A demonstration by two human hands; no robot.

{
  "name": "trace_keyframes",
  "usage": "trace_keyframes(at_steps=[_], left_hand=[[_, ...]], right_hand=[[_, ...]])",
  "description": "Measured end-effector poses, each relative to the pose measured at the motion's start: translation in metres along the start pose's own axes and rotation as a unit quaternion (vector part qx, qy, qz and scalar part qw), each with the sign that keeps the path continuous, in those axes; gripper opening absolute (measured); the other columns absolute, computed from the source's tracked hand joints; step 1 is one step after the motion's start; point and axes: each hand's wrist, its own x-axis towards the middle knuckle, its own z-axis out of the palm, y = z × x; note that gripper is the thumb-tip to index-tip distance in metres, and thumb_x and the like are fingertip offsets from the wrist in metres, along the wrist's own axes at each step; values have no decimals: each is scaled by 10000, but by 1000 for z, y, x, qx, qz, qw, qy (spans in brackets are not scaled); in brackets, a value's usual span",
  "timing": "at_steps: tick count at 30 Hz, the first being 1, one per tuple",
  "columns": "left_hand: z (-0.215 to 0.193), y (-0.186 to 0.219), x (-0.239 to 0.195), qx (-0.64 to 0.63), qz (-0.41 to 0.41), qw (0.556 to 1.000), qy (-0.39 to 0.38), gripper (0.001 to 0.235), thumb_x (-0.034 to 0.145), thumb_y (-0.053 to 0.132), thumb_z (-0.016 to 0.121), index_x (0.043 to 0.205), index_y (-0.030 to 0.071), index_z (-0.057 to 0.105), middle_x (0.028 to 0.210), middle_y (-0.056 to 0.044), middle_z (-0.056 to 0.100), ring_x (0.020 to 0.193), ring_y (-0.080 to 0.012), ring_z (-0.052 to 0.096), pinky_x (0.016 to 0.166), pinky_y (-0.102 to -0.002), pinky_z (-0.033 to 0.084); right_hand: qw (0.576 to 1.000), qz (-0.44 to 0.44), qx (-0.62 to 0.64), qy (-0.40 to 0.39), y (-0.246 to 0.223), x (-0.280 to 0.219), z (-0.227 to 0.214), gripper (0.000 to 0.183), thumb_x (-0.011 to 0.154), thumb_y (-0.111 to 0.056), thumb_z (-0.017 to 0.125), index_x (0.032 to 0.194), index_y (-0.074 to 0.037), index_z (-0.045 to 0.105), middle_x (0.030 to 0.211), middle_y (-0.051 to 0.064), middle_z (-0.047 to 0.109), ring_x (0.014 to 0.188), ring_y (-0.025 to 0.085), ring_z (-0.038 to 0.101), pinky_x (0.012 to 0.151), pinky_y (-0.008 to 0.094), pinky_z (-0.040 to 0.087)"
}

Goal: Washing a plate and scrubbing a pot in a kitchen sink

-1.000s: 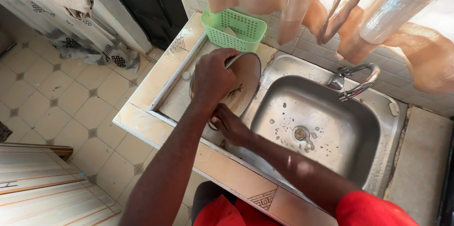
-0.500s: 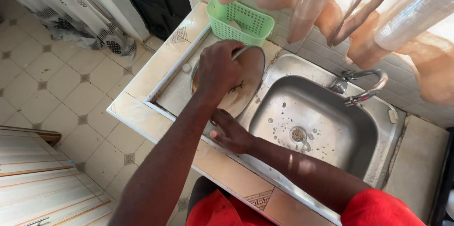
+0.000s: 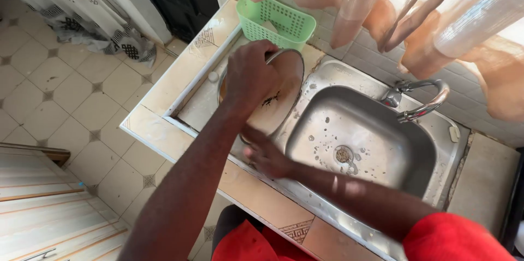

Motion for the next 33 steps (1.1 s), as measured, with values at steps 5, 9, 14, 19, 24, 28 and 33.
trace_keyframes(at_steps=[5, 9, 14, 19, 24, 28, 33], left_hand=[[9, -11, 7, 22, -20, 999, -34, 278, 847, 59, 602, 1035, 174, 772, 954, -134, 728, 969, -435, 693, 844, -603, 595], [7, -6, 2, 19, -104, 991, -78, 348, 874, 136, 535, 1087, 290, 763, 1097, -67, 704, 1098, -367, 668, 939, -564, 581], [-3, -2, -6, -34, 23, 999, -7, 356, 790, -27, 589, 1037, 133, 789, 876, -166, 730, 874, -477, 687, 811, -585, 610], [6, -10, 0, -21, 35, 999, 5, 343, 717, -4, 589, 963, 112, 798, 845, -122, 765, 821, -396, 703, 734, -525, 561], [-8, 3, -12, -37, 23, 999, 3, 224, 847, 61, 608, 1002, 102, 765, 882, -145, 752, 890, -420, 725, 839, -576, 587], [-14, -6, -27, -64, 63, 992, 93, 208, 861, 26, 630, 993, 99, 773, 900, -137, 753, 907, -419, 727, 830, -546, 597], [-23, -37, -38, -58, 94, 986, 126, 312, 818, -26, 550, 963, 134, 775, 937, -120, 761, 958, -391, 719, 845, -511, 571]], right_hand=[[997, 13, 62, -49, -8, 4, -8, 842, 948, -555, 617, 1594, -76, 369, 1504, 307, 463, 1383, 537, 433, 1125, 625, 360], [983, -65, -151, -76, 46, 21, -88, 1070, 737, -783, 723, 1428, 20, 574, 1318, 351, 612, 1272, 545, 560, 1123, 607, 384], [986, -25, -149, -72, 13, 33, -55, 931, 925, -713, 568, 1448, 54, 496, 1353, 328, 570, 1287, 521, 542, 1131, 627, 374], [979, 72, 92, -165, -12, 30, -1, 648, 1062, -430, 399, 1593, -63, 341, 1629, 169, 373, 1536, 309, 308, 1296, 444, 125], [978, -77, -180, -74, 46, 10, -24, 906, 824, -443, 731, 1501, 79, 432, 1438, 356, 496, 1369, 539, 440, 1158, 587, 343], [927, -75, -359, -79, 56, 5, -15, 764, 734, -242, 727, 1441, -26, 530, 1474, 186, 533, 1428, 389, 441, 1130, 493, 397], [990, -11, -142, -12, -13, 20, 33, 579, 886, -84, 652, 1450, -125, 530, 1353, 160, 641, 1288, 360, 602, 1021, 444, 525]])
